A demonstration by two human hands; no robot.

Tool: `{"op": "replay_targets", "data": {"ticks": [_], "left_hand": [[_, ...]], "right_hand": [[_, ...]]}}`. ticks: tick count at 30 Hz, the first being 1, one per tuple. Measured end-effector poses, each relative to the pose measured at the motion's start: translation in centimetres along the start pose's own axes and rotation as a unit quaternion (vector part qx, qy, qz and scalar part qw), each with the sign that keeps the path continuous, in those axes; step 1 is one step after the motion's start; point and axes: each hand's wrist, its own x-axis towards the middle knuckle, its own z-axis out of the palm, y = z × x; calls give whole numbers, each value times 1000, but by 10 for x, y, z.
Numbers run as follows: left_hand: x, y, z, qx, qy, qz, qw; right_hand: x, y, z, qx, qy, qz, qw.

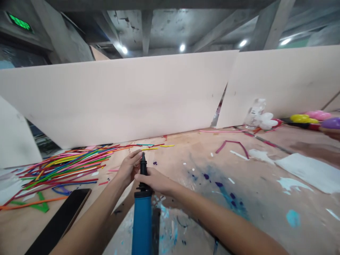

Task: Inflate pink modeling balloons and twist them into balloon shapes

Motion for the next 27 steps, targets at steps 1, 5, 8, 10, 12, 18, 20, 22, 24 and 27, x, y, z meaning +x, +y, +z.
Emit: {"op": "replay_targets", "data": {"ticks": [1,5,8,10,12,18,20,22,24,27], "left_hand": [[-1,-1,-1,9,-3,-3,1000],[-6,1,-7,47,-15,-1,999],[-11,5,-8,73,-20,-10,997],[-12,9,-7,77,-19,-13,997],[-13,12,-5,58,-14,-11,998],[-15,19,5,20,-41,-12,999],[-17,21,9,14,-47,-10,999],[-18,21,13,21,-54,-8,998],[-19,20,13,31,-55,-3,998],[-17,16,9,25,-23,-6,999]], "right_hand": [[-1,0,1,-9,-14,-7,1000],[-6,5,13,-53,-74,18,996],[-7,8,22,-45,-170,94,980],[-6,7,22,-46,-183,94,977],[-2,2,14,-80,-205,83,972],[28,-22,-51,-231,-226,134,937],[37,-29,-71,-224,-138,95,960],[43,-35,-81,-180,-37,17,983],[45,-39,-79,-139,31,-55,988],[46,-39,-66,-152,55,-98,982]]}}
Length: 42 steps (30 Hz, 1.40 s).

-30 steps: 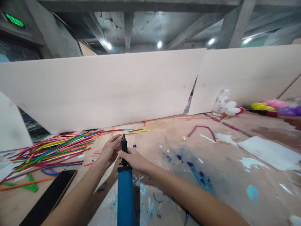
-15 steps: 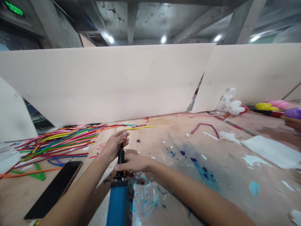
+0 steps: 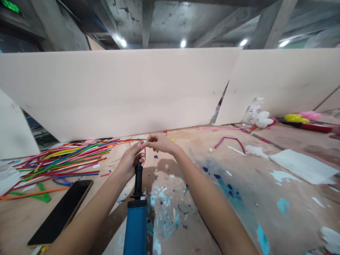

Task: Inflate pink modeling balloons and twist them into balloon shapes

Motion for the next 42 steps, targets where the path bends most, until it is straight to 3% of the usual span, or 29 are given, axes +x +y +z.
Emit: {"op": "replay_targets", "data": {"ticks": [3,8,21,29,35,42], "left_hand": [[1,-3,-4,-21,39,-10,999],[-6,-5,-2,-69,44,-20,996],[-22,-2,8,-44,53,21,997],[-24,-13,10,-35,59,48,996],[-25,-10,8,-26,81,46,995],[-26,-10,7,-67,68,49,994]], "right_hand": [[-2,-2,12,-41,29,-31,998],[-9,-5,19,-103,94,-95,986],[-33,-37,23,-227,83,-180,954],[-36,-42,25,-288,32,-160,944],[-34,-39,31,-331,54,-157,929],[-37,-45,33,-383,66,-165,907]]}}
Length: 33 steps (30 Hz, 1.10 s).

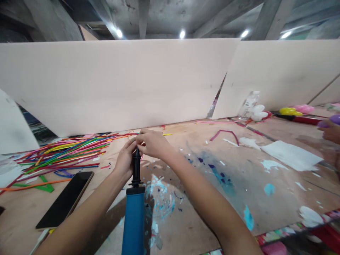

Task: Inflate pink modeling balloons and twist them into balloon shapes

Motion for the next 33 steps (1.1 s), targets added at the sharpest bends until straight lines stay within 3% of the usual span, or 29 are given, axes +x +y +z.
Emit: {"op": "replay_targets", "data": {"ticks": [9,20,33], "left_hand": [[-5,-1,4,-23,-16,4,1000],[-9,-8,2,-3,-10,-75,997],[-13,-6,3,70,-7,-67,995]], "right_hand": [[2,6,-8,41,-41,-10,998],[-2,10,-10,91,-102,32,990],[-4,13,-7,105,-89,23,990]]}}
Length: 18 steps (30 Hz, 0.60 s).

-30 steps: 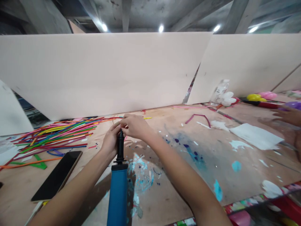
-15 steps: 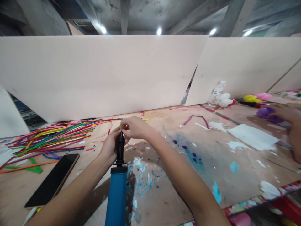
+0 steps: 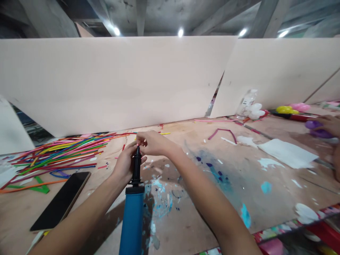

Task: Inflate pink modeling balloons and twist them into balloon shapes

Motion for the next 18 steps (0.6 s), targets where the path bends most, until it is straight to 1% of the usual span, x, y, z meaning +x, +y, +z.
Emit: {"op": "replay_targets", "data": {"ticks": [3,6,8,15,18], "left_hand": [[1,-3,-1,38,11,34,999],[2,-7,-2,91,10,80,993],[2,-9,-3,118,-2,107,987],[0,-12,-6,163,-57,172,970],[-1,-12,-7,168,-58,190,966]], "right_hand": [[0,1,1,4,3,6,1000],[0,2,1,6,0,31,1000],[-1,2,-1,11,-8,40,999],[-1,5,-8,30,-11,32,999],[-1,8,-6,42,-8,30,999]]}}
